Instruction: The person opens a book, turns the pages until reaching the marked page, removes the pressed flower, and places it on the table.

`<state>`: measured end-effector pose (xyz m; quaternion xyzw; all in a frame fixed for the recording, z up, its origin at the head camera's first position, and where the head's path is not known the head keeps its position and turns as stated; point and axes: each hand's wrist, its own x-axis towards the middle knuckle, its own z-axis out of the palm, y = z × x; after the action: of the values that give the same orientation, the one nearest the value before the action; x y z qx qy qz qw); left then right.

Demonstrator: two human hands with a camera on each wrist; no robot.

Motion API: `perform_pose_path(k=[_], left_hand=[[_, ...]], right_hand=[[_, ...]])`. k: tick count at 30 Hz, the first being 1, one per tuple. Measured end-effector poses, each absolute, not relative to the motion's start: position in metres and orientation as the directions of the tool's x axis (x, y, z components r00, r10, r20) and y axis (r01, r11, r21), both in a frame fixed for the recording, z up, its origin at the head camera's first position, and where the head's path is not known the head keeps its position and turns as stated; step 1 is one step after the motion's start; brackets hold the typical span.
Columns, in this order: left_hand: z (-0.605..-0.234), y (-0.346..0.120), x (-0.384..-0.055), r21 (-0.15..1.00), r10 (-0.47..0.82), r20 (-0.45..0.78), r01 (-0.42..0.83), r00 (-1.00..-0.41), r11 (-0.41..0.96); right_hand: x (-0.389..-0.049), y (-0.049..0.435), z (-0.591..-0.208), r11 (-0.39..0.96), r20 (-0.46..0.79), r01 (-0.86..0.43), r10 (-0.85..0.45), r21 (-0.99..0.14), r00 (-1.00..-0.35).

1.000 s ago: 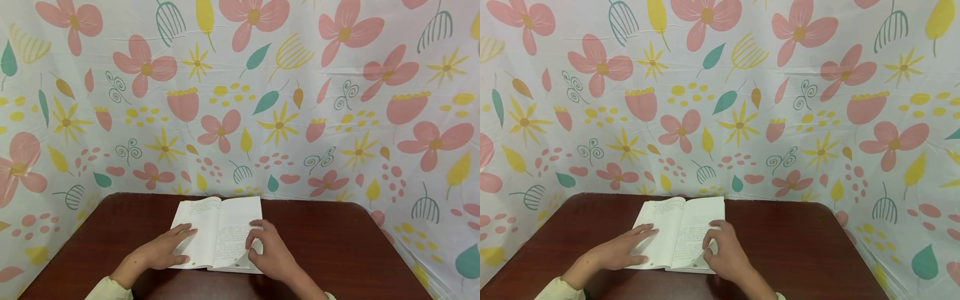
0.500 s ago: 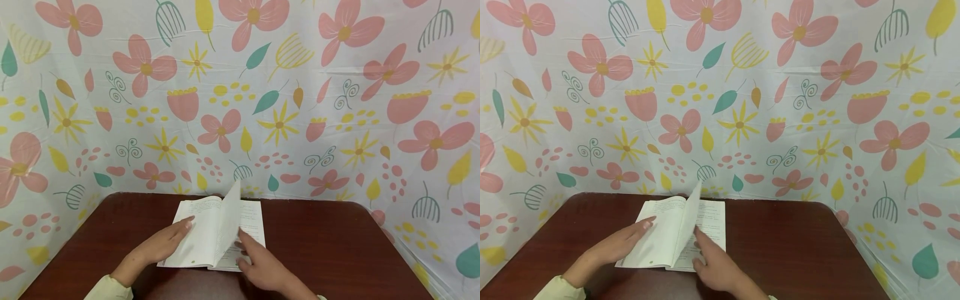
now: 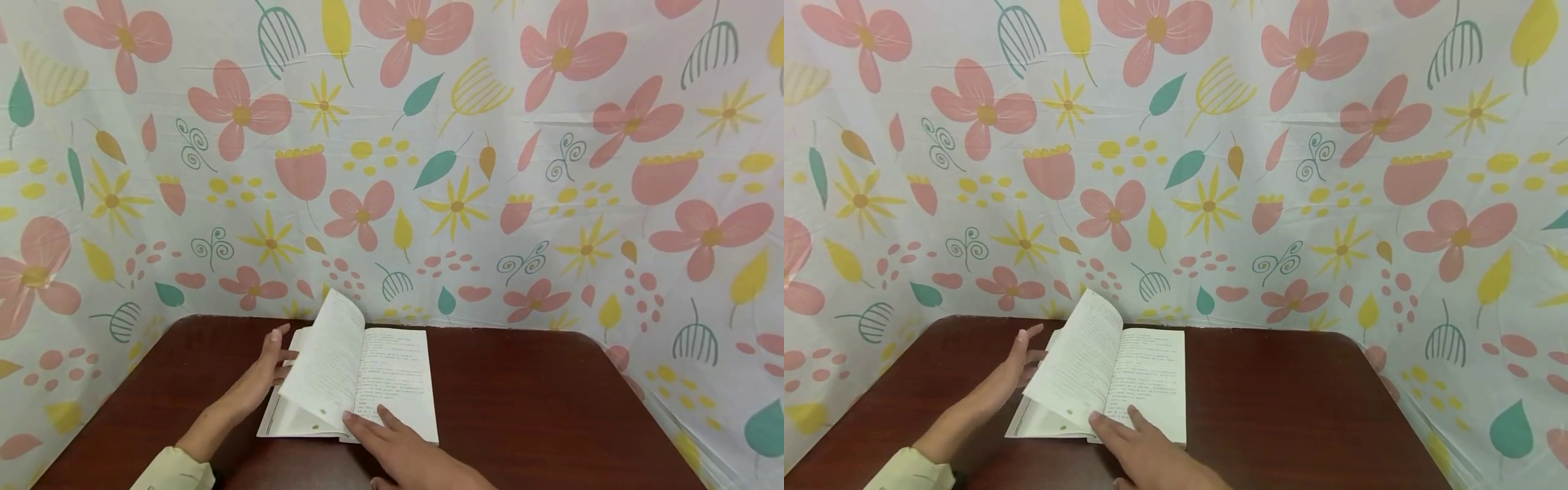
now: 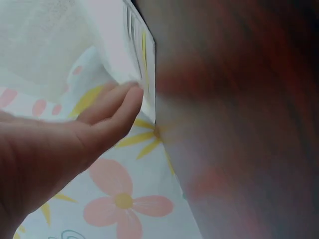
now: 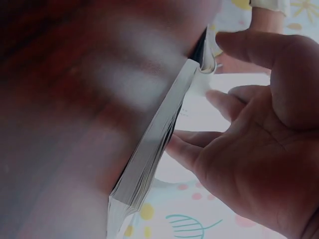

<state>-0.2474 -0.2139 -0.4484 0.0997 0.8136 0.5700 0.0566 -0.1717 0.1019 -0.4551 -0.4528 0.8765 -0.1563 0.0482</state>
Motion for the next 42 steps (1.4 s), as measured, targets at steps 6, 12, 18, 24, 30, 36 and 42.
perform_pose_path(k=[6,12,18,24,30,36,42], left_hand=[[-0.451,-0.208,-0.246,0.823,0.229,0.076,0.191,-0.97,0.535],[-0.456,-0.205,-0.235,0.526,0.386,0.156,0.407,-0.909,0.747],[-0.457,-0.207,-0.229,0.396,0.485,0.171,0.51,-0.858,0.763],[-0.457,-0.209,-0.227,0.363,0.531,0.093,0.525,-0.842,0.77],[-0.455,-0.209,-0.227,0.385,0.521,0.017,0.486,-0.854,0.785],[-0.457,-0.21,-0.228,0.386,0.523,0.0,0.483,-0.852,0.786],[-0.458,-0.211,-0.227,0.383,0.535,-0.006,0.492,-0.845,0.782]], right_hand=[[-0.171,0.101,-0.457,0.533,0.056,-0.803,-0.823,-0.266,-0.565],[-0.176,0.108,-0.447,0.563,0.071,-0.77,-0.792,-0.302,-0.607],[-0.187,0.122,-0.442,0.669,0.108,-0.689,-0.691,-0.278,-0.715],[-0.199,0.132,-0.444,0.718,0.123,-0.658,-0.649,-0.225,-0.751],[-0.202,0.134,-0.445,0.71,0.124,-0.667,-0.658,-0.225,-0.743],[-0.202,0.135,-0.443,0.716,0.121,-0.655,-0.648,-0.241,-0.752],[-0.203,0.139,-0.441,0.673,0.15,-0.685,-0.674,-0.279,-0.724]])
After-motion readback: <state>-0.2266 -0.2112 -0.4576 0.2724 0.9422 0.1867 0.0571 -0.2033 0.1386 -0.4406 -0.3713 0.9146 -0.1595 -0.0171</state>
